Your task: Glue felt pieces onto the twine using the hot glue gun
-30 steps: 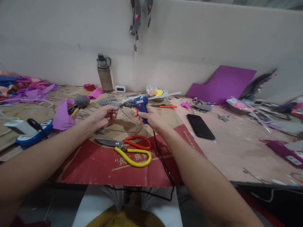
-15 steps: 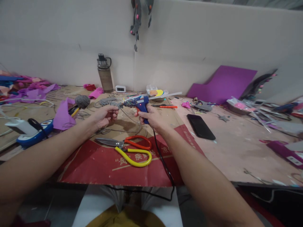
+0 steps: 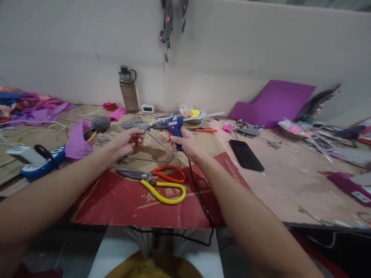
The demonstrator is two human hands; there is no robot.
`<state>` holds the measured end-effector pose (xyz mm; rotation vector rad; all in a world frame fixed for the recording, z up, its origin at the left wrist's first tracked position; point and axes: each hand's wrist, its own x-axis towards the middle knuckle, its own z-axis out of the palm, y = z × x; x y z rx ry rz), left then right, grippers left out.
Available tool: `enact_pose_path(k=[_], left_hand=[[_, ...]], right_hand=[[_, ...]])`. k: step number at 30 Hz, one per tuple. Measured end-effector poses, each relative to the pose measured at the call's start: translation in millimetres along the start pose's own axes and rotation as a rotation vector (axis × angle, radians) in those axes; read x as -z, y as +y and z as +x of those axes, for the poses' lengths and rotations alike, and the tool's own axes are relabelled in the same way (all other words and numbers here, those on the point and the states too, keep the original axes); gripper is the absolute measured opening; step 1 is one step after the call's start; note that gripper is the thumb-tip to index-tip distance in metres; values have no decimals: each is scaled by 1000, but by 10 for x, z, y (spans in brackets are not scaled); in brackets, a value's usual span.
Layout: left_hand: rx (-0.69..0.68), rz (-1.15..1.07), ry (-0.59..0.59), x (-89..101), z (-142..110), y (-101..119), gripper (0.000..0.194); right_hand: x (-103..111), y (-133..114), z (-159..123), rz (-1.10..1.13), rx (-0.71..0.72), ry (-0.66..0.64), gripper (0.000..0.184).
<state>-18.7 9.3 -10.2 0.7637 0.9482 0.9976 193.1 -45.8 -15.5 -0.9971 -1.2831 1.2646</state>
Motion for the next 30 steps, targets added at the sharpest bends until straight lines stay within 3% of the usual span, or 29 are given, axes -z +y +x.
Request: enact_pose_path(k=[30], left_hand=[[-27, 44, 15, -22, -20, -10, 18]], right_hand=[[54, 90, 54, -128, 56, -10, 25]])
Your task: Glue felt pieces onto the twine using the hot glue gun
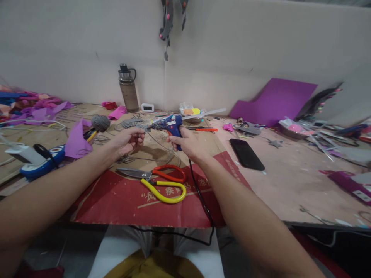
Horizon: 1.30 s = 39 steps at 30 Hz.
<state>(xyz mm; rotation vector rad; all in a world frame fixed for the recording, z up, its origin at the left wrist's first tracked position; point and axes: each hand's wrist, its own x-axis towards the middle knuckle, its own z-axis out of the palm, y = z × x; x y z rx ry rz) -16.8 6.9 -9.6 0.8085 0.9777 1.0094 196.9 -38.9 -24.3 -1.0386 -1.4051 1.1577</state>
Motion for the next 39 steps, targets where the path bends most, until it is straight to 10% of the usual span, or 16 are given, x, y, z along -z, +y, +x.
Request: enact_pose_path(k=[39], left_hand=[[-11, 2, 4, 20, 20, 6, 19]], right_hand=[[-40, -69, -46, 80, -31, 18, 30]])
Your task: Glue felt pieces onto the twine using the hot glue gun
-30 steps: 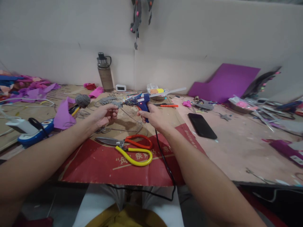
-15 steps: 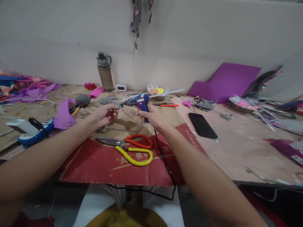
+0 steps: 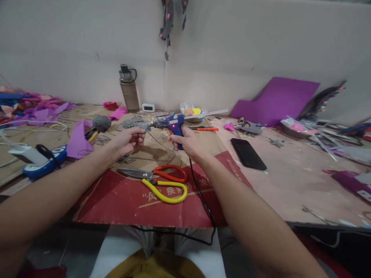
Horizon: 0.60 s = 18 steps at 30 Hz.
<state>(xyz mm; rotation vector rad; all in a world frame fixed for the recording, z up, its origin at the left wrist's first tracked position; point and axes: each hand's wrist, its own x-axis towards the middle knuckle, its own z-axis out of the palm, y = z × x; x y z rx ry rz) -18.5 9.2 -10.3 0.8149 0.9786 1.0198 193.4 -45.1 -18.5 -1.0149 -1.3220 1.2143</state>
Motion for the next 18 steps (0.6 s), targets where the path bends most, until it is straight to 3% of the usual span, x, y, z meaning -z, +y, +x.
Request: enact_pose_path(k=[18], left_hand=[[-34, 22, 3, 27, 45, -30, 18]], right_hand=[[2, 33, 14, 13, 25, -13, 27]])
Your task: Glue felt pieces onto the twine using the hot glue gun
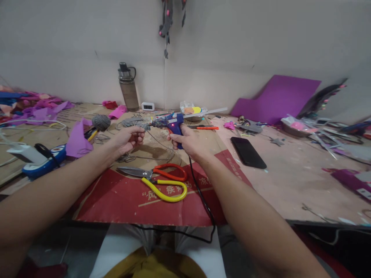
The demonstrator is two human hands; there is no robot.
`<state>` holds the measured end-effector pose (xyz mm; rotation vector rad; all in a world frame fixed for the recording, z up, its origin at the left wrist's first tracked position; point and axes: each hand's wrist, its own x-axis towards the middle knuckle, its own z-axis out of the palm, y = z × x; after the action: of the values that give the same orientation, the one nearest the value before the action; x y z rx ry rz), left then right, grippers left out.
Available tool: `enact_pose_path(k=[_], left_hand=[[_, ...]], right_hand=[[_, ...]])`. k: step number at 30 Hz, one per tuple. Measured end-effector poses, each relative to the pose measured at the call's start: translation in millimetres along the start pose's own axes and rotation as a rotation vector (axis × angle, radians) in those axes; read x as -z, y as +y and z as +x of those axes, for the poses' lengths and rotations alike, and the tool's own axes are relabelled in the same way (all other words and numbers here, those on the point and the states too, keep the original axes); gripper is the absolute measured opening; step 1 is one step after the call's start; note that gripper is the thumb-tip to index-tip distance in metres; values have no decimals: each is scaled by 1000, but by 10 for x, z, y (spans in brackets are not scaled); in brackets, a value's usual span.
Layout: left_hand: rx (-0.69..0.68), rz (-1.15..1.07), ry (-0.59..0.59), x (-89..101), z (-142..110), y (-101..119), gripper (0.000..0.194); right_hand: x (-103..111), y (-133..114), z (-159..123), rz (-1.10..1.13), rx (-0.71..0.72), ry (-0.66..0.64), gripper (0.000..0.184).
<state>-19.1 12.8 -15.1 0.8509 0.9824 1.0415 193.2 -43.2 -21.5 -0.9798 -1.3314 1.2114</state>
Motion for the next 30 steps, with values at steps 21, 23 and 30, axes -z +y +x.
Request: enact_pose_path(k=[21, 23, 30], left_hand=[[28, -18, 36, 53, 33, 38, 16], [38, 3, 46, 83, 63, 33, 17], [42, 48, 87, 193, 168, 67, 14]], right_hand=[[62, 3, 35, 24, -40, 33, 29], [86, 12, 57, 28, -65, 69, 27], [298, 134, 188, -217, -275, 368, 11]])
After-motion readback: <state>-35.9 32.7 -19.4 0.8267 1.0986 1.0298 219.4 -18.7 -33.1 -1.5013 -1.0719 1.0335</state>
